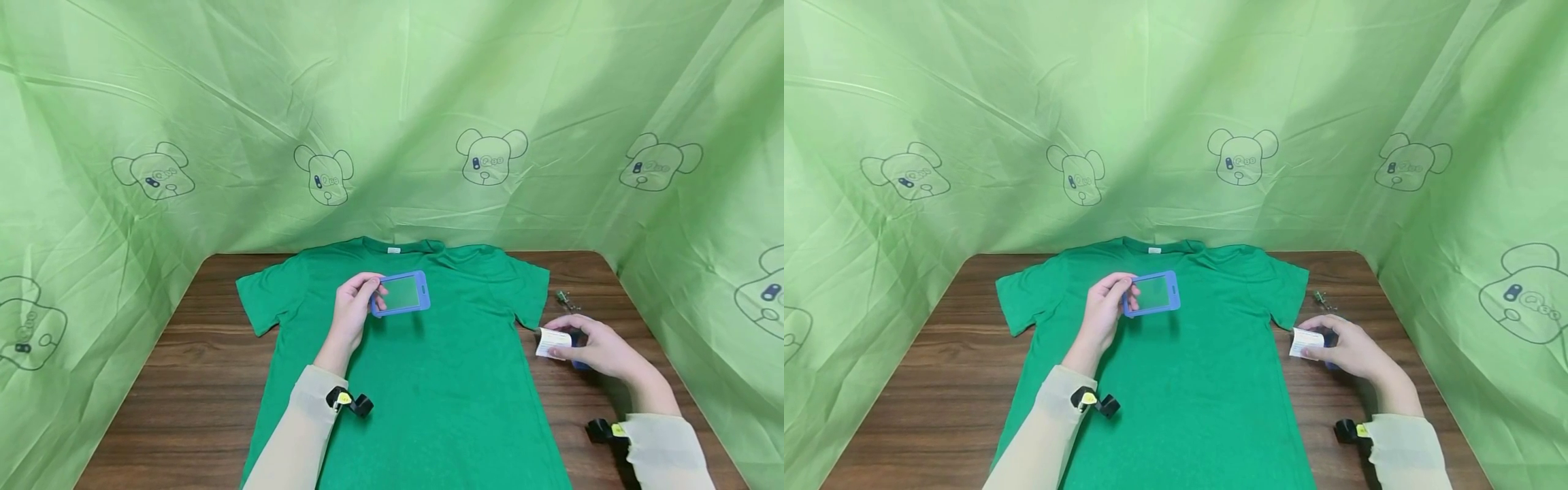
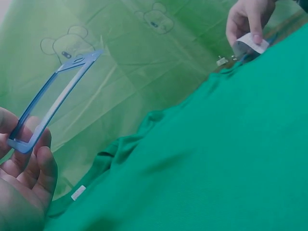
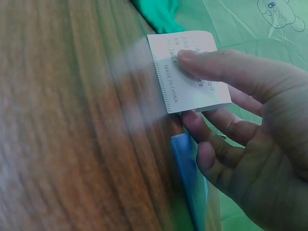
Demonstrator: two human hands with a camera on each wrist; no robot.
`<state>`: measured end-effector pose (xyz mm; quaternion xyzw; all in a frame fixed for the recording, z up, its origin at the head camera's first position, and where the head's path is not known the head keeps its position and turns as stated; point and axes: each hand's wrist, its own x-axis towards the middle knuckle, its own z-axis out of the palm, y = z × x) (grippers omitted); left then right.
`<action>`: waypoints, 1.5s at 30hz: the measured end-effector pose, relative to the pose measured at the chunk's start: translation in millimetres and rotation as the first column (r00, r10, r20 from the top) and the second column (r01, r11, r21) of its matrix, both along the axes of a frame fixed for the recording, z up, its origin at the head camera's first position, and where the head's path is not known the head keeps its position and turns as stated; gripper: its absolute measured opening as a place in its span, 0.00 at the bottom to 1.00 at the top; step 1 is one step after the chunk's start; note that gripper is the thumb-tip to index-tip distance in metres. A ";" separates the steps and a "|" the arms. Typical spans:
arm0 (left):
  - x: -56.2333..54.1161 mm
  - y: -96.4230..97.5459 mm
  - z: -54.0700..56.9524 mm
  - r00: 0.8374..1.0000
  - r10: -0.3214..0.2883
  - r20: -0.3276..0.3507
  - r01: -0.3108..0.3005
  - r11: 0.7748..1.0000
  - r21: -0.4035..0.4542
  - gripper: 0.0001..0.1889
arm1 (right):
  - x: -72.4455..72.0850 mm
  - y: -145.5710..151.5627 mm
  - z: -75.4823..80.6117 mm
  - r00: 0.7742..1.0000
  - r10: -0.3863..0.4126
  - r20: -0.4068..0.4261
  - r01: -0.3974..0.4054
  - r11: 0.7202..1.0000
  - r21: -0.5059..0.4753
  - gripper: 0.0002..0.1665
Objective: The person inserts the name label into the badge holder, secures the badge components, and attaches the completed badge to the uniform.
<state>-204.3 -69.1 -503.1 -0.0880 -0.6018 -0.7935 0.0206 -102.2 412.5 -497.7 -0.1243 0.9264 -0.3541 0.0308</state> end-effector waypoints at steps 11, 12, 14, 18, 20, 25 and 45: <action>0.2 -0.1 0.7 1.000 0.002 0.001 -0.002 1.000 0.012 0.12 | 0.0 -2.0 3.3 0.995 -0.009 0.095 0.022 0.990 -0.138 0.23; 0.0 -0.1 0.5 1.000 0.002 0.002 -0.002 1.000 0.013 0.12 | -0.2 -2.4 3.9 0.995 -0.009 0.103 0.025 0.988 -0.149 0.24; -0.2 0.0 0.4 1.000 0.002 0.004 -0.002 1.000 0.015 0.12 | -0.9 -3.2 4.6 0.993 -0.013 0.113 0.032 0.985 -0.168 0.25; -0.5 0.5 0.3 1.000 0.005 0.004 -0.005 1.000 0.017 0.12 | -1.4 -3.6 5.3 0.994 -0.022 0.109 0.041 0.983 -0.179 0.27; -0.5 0.7 0.3 1.000 0.005 0.004 -0.005 1.000 0.017 0.12 | -1.3 -3.3 5.3 0.994 -0.034 0.103 0.052 0.983 -0.176 0.28; -0.5 0.7 -0.4 1.000 0.004 0.008 -0.004 1.000 0.020 0.12 | -1.1 -1.5 7.3 0.991 -0.064 0.117 0.082 0.983 -0.162 0.26; 0.6 1.1 0.9 1.000 0.002 0.018 -0.002 1.000 0.018 0.12 | -1.2 -0.3 11.5 0.988 -0.140 0.059 0.142 0.990 -0.026 0.19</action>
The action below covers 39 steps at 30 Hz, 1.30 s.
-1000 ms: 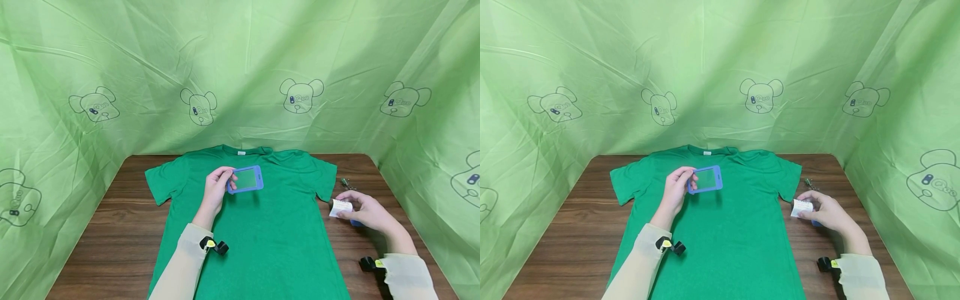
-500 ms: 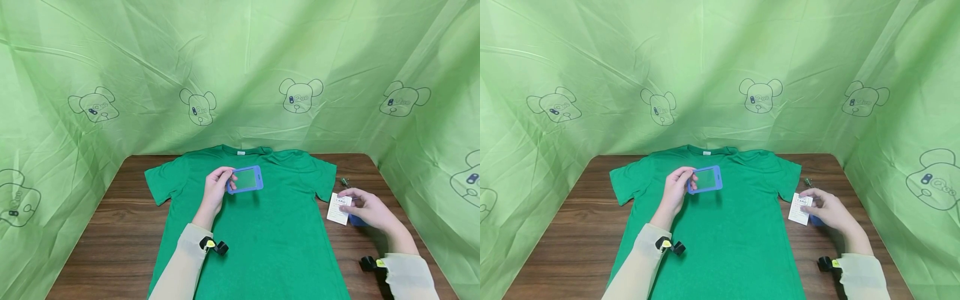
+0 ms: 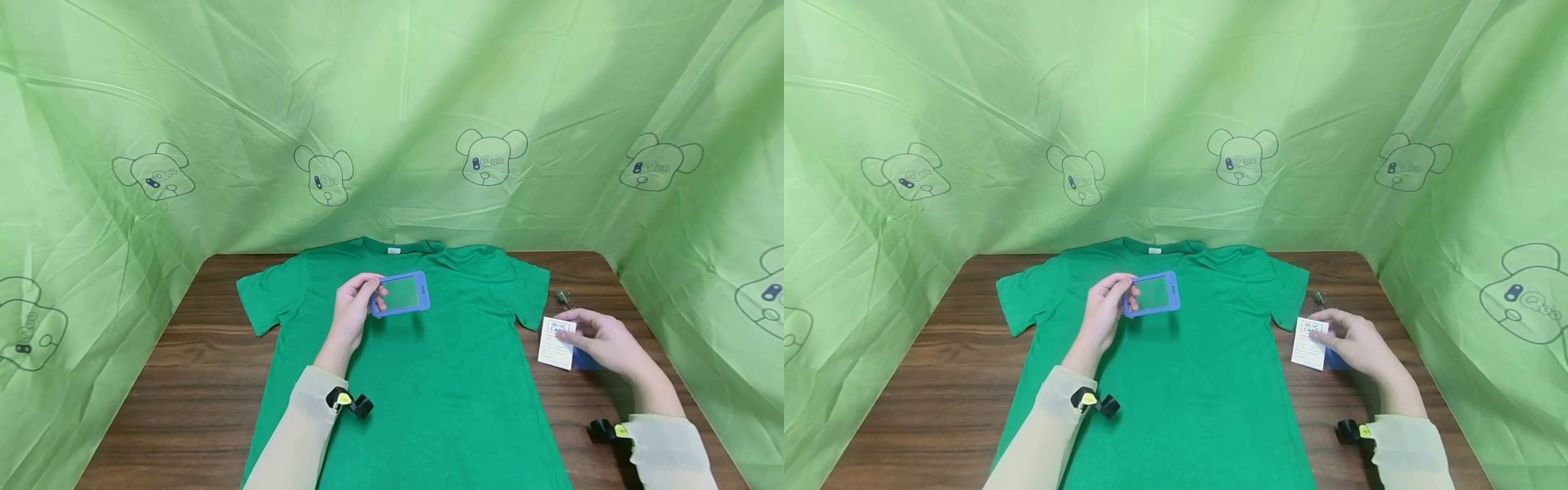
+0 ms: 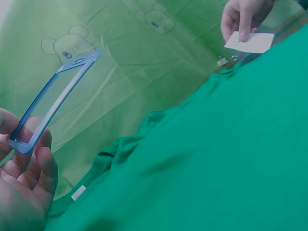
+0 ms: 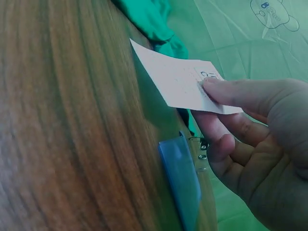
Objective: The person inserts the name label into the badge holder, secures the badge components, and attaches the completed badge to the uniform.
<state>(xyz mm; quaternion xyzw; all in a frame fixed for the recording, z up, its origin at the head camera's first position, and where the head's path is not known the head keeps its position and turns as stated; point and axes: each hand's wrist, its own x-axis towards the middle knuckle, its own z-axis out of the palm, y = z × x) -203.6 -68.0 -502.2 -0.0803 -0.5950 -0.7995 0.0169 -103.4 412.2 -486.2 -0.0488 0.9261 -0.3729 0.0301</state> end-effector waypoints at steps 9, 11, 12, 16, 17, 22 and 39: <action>2.1 -0.9 2.1 1.000 0.003 0.008 -0.003 1.000 0.013 0.12 | 3.6 -17.5 22.3 0.997 -0.016 -0.080 0.021 0.997 0.075 0.11; 2.0 -0.8 1.0 1.000 -0.001 0.014 0.001 1.000 0.012 0.11 | 5.3 -22.9 30.8 0.994 -0.007 -0.110 0.016 0.996 0.083 0.09; 2.0 -1.0 0.2 1.000 -0.002 0.017 0.002 1.000 0.009 0.11 | 5.8 -26.0 35.9 0.992 -0.001 -0.127 0.012 0.996 0.088 0.08; 2.8 -2.6 -2.0 1.000 -0.004 0.021 0.004 1.000 -0.005 0.11 | 3.0 -41.5 59.5 0.982 0.024 -0.190 -0.006 0.996 0.093 0.06; 2.9 -3.2 -2.3 1.000 -0.001 0.020 0.001 1.000 -0.006 0.11 | 1.1 -46.2 65.4 0.978 0.031 -0.205 -0.013 0.996 0.087 0.06; 1.2 -4.9 -3.5 1.000 0.008 0.019 -0.008 1.000 -0.002 0.10 | -9.4 -71.8 89.7 0.970 0.032 -0.243 -0.033 0.999 0.002 0.05; -1.3 -3.6 -2.4 1.000 0.002 0.001 -0.002 1.000 0.023 0.10 | -53.7 -155.7 99.2 0.962 -0.080 -0.262 0.008 0.964 -0.265 0.16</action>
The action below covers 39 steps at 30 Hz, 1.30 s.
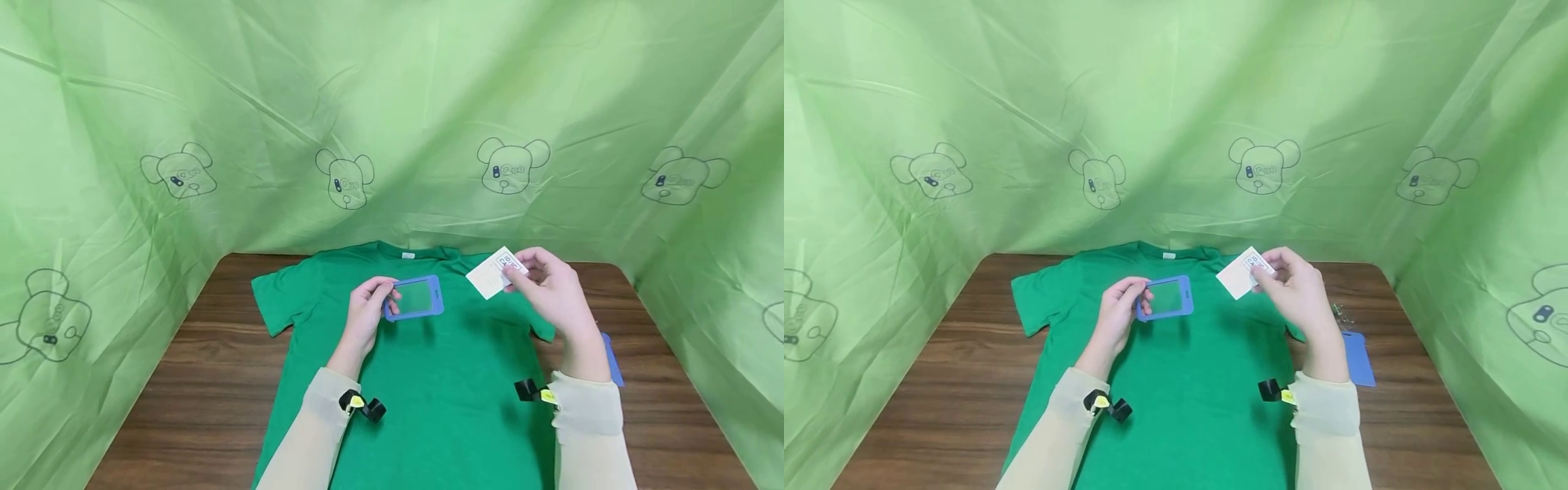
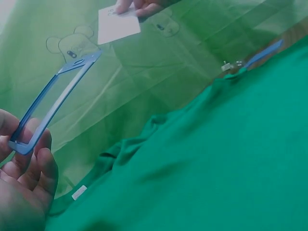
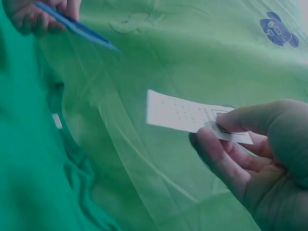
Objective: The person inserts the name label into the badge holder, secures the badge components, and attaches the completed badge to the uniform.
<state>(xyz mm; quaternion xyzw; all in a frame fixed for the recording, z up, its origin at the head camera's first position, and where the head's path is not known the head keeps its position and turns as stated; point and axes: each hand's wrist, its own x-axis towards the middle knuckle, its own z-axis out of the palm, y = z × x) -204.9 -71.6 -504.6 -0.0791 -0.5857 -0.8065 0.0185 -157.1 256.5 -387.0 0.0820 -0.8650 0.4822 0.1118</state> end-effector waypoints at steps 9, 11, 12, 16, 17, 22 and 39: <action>-1.4 -1.2 -0.2 1.000 0.006 0.007 -0.006 1.000 0.001 0.10 | -6.8 -11.3 -18.2 1.000 -0.010 0.016 0.010 0.998 -0.055 0.17; -0.6 -0.5 -1.0 1.000 0.000 0.008 0.000 1.000 -0.003 0.10 | -7.3 -11.4 -21.8 0.999 -0.026 0.030 0.027 0.999 -0.032 0.17; -0.4 -0.3 -1.5 1.000 -0.002 0.010 0.002 1.000 -0.006 0.10 | -7.4 -11.8 -23.2 0.998 -0.030 0.047 0.032 0.999 -0.037 0.18; -0.8 0.3 -4.3 1.000 0.016 0.009 -0.016 1.000 -0.013 0.10 | -8.7 -14.7 -27.3 0.992 -0.019 0.128 0.037 0.990 -0.138 0.21; -1.1 0.3 -4.7 1.000 0.023 0.007 -0.023 1.000 -0.013 0.10 | -9.2 -15.9 -27.8 0.989 -0.013 0.148 0.040 0.983 -0.178 0.21; -3.4 0.4 -5.3 0.999 0.048 -0.006 -0.048 0.998 -0.031 0.11 | -13.3 -27.4 -28.6 0.987 0.042 0.157 0.011 0.947 -0.321 0.20; -3.1 0.9 -6.5 1.000 -0.005 -0.006 0.005 1.000 -0.026 0.12 | -21.7 -51.8 -40.4 0.966 0.122 0.228 0.000 0.882 -0.471 0.17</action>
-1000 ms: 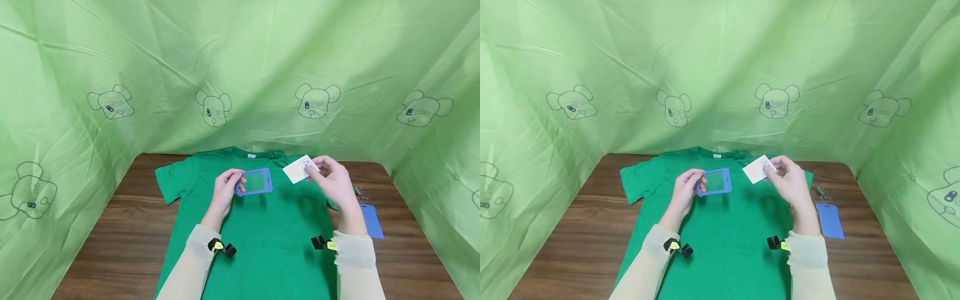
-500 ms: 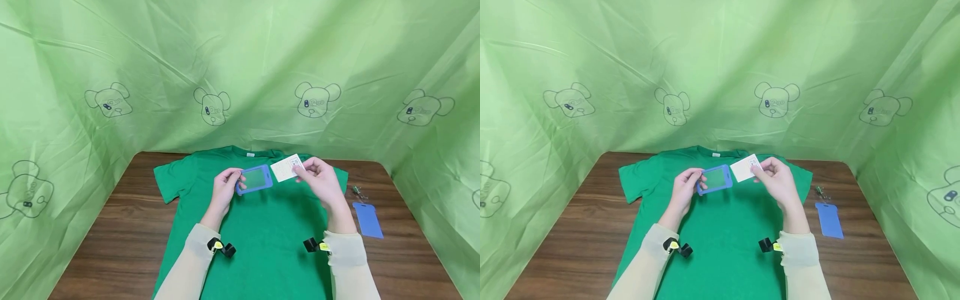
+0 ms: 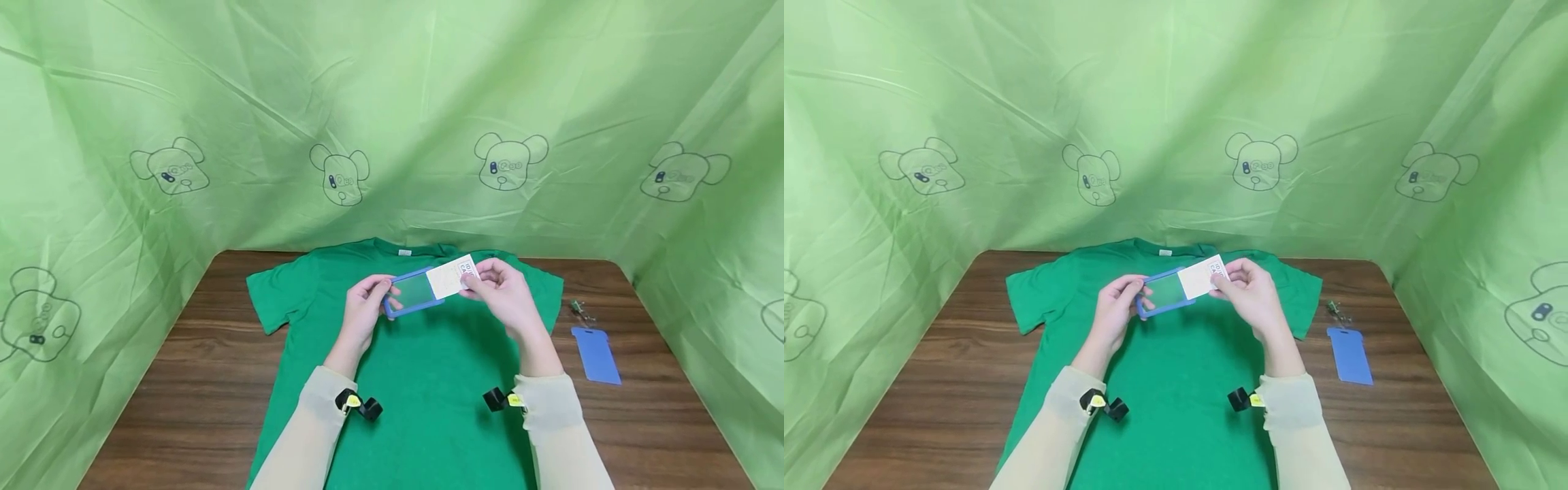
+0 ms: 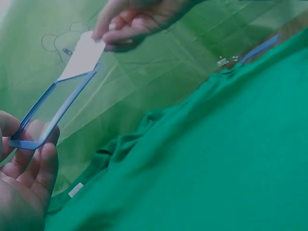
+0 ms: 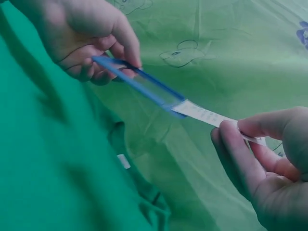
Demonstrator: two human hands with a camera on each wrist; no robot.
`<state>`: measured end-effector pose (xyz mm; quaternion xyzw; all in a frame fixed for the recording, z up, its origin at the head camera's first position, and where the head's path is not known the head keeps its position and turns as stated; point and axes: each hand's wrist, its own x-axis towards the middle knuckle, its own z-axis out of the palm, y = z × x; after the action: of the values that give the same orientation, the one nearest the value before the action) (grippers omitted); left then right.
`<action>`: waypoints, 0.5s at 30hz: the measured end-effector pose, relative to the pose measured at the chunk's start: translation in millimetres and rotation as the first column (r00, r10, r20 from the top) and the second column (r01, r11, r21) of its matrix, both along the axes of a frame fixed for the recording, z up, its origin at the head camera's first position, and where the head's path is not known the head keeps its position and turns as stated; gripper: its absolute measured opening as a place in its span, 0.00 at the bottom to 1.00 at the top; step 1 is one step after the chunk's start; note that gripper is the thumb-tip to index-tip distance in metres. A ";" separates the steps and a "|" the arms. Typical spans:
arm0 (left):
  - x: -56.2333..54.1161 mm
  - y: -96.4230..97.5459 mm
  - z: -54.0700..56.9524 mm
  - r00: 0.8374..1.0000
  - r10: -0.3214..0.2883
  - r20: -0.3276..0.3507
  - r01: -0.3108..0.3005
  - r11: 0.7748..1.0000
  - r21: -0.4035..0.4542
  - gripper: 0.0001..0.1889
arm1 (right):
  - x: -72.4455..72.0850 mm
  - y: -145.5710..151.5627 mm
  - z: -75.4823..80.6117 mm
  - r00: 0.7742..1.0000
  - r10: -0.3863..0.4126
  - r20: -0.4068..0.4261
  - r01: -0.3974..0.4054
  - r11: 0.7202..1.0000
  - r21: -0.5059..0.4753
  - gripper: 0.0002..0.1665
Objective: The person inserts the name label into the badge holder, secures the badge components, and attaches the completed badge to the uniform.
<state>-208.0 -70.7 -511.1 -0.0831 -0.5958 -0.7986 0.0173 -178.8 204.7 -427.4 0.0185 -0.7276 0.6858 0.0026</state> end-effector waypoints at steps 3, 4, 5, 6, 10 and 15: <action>0.9 -0.2 0.7 1.000 -0.008 -0.001 0.008 1.000 -0.002 0.13 | -2.8 -1.3 -5.1 0.998 0.017 0.055 -0.017 1.000 0.001 0.17; 1.0 -0.2 0.8 1.000 -0.010 -0.001 0.010 1.000 -0.004 0.13 | -3.4 -2.0 -6.6 0.998 0.016 0.067 -0.016 1.000 -0.003 0.17; 1.0 -0.1 0.8 1.000 -0.012 0.000 0.012 1.000 -0.006 0.13 | -3.6 -2.7 -7.8 0.997 0.016 0.074 -0.016 1.000 -0.004 0.17; 0.9 0.0 0.8 1.000 -0.013 0.001 0.013 1.000 -0.004 0.13 | -3.9 -3.7 -8.9 0.997 0.014 0.078 -0.013 1.000 -0.007 0.16; 0.9 0.2 1.5 1.000 -0.019 0.003 0.019 1.000 -0.005 0.14 | -3.6 -7.3 -11.7 0.997 0.010 0.077 -0.009 1.000 -0.006 0.16; 1.1 -0.1 1.5 1.000 -0.029 0.006 0.029 1.000 0.001 0.13 | -4.0 -10.4 -14.4 0.997 0.025 0.077 -0.028 0.999 0.029 0.17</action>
<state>-207.0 -70.7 -509.6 -0.0891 -0.5944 -0.7992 0.0039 -182.8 194.3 -441.8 0.0017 -0.7370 0.6750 -0.0348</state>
